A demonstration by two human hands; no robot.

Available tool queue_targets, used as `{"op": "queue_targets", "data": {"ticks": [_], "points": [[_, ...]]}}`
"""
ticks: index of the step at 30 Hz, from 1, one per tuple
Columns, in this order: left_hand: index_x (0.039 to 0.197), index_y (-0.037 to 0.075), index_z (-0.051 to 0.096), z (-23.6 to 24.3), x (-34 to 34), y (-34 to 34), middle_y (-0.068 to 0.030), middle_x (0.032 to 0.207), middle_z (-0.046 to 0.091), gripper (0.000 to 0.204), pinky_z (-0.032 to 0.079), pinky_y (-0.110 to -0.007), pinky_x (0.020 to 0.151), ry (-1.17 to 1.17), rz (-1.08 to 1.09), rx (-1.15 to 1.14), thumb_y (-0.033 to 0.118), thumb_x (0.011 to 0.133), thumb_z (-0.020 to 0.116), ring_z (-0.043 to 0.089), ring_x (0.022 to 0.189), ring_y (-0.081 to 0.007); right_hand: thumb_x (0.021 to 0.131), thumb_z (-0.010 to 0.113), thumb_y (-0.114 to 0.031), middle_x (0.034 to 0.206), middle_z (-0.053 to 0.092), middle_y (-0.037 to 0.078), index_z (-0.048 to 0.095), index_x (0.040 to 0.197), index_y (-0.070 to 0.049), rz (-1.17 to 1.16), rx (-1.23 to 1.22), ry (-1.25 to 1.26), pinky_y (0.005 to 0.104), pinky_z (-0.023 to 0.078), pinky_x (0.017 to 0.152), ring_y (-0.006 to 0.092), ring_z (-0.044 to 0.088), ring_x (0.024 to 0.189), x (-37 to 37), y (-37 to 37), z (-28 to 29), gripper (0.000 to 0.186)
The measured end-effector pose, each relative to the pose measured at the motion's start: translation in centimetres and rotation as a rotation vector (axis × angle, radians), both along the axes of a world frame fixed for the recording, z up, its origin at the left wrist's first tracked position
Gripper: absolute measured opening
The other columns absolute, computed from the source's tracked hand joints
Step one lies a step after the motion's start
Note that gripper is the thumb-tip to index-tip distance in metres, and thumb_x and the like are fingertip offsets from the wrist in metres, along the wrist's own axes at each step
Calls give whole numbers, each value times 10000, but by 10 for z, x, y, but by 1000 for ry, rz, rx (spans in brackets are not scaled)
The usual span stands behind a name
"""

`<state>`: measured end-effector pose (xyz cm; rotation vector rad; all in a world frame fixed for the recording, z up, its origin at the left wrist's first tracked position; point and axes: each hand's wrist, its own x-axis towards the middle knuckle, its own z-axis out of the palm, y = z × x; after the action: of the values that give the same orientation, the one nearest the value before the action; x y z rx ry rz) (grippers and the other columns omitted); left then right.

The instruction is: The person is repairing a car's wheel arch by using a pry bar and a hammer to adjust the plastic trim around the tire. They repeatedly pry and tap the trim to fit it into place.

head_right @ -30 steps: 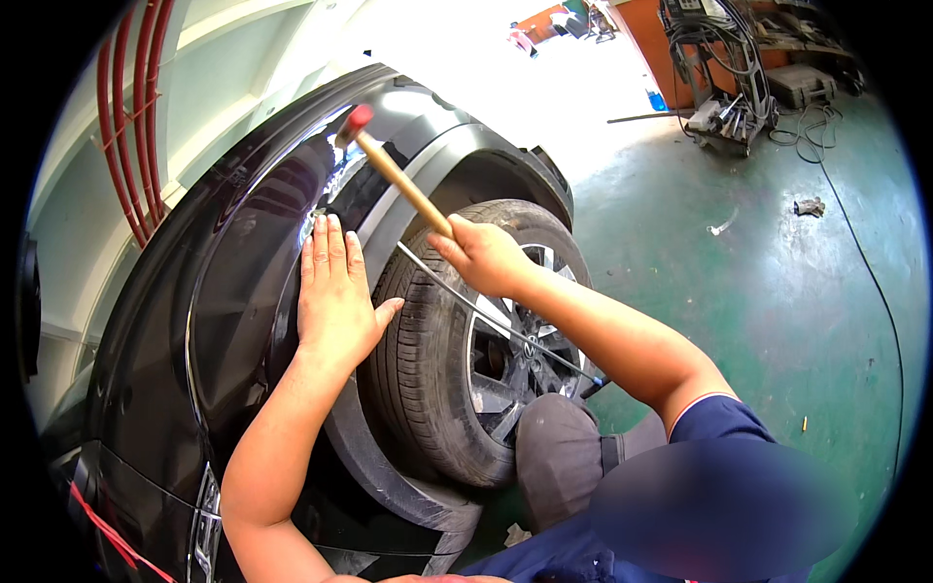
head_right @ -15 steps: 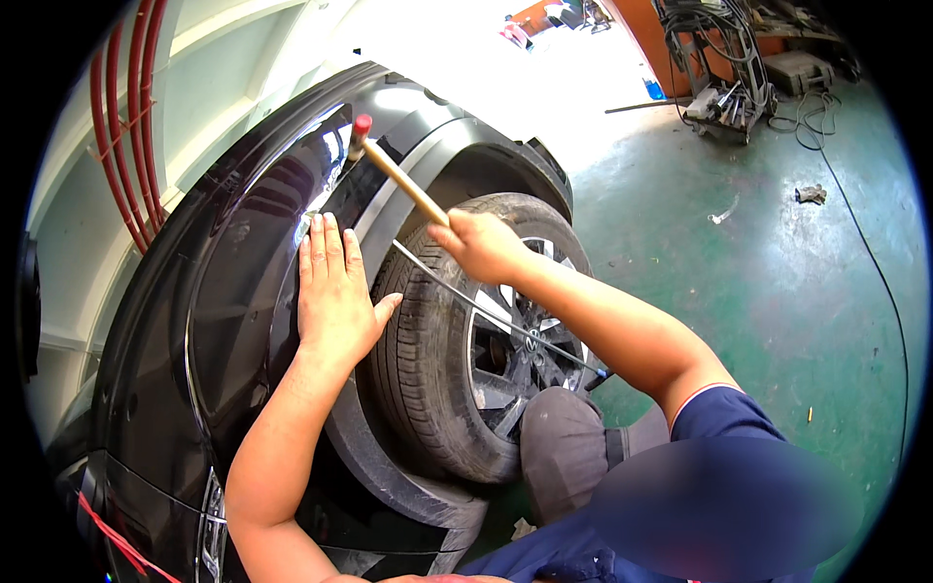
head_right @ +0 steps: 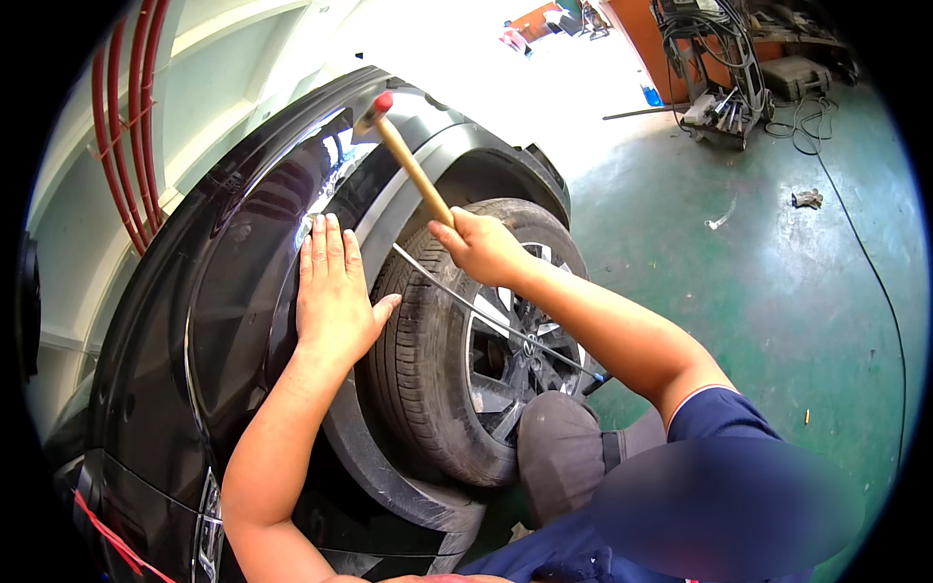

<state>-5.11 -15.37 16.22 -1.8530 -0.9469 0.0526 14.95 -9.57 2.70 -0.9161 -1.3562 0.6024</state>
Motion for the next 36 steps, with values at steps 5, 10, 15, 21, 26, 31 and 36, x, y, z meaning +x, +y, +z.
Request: {"op": "queue_targets", "data": {"ticks": [5,10,15,21,26,31,36], "points": [[1536,-122,281,19,0,4,-300,1636,229,1066,102,-475,1280,-46,-29,32,628,880,659,156,1561,-381,1041,545,-455,805,661,204,612,971,-27,-95,11,-144,475,500,743,371,665,796,4,4,1,439],[1558,-118,227,79,9,37,-284,1651,212,1168,92,-444,1283,-103,148,187,762,866,562,140,1572,-348,1041,547,-450,803,653,201,607,974,-32,-44,4,-98,462,498,732,353,662,797,1,6,-2,428],[1581,-86,198,95,50,79,-253,1673,176,1262,92,-422,1282,-119,247,165,879,820,487,125,1579,-321,1061,566,-368,644,533,-6,558,859,-48,-105,-71,-105,322,442,545,107,502,561,9,14,-5,378],[1596,-34,231,46,92,93,-244,1668,216,1145,104,-482,1266,-86,295,271,825,875,461,160,1565,-374,1077,526,-389,624,543,2,563,880,-73,28,-104,210,265,392,483,86,486,511,16,9,-12,374],[1600,-35,215,19,87,86,-254,1676,171,1131,61,-512,1268,-58,273,262,800,882,473,117,1566,-404,1076,525,-415,609,540,2,562,887,-70,13,-121,171,261,378,474,81,476,500,16,-5,11,394],[1586,-58,234,-13,74,74,-263,1680,136,1111,18,-508,1275,-15,239,250,764,888,503,68,1572,-404,1070,538,-418,631,550,-8,568,884,-71,26,8,135,264,397,504,78,495,539,9,-9,24,396],[1585,-70,217,-40,58,60,-263,1678,142,1073,12,-508,1276,-54,187,187,695,907,542,68,1574,-398,1062,563,-398,612,548,-13,571,849,-57,29,-93,58,284,426,522,86,508,544,1,-7,16,403]]}}
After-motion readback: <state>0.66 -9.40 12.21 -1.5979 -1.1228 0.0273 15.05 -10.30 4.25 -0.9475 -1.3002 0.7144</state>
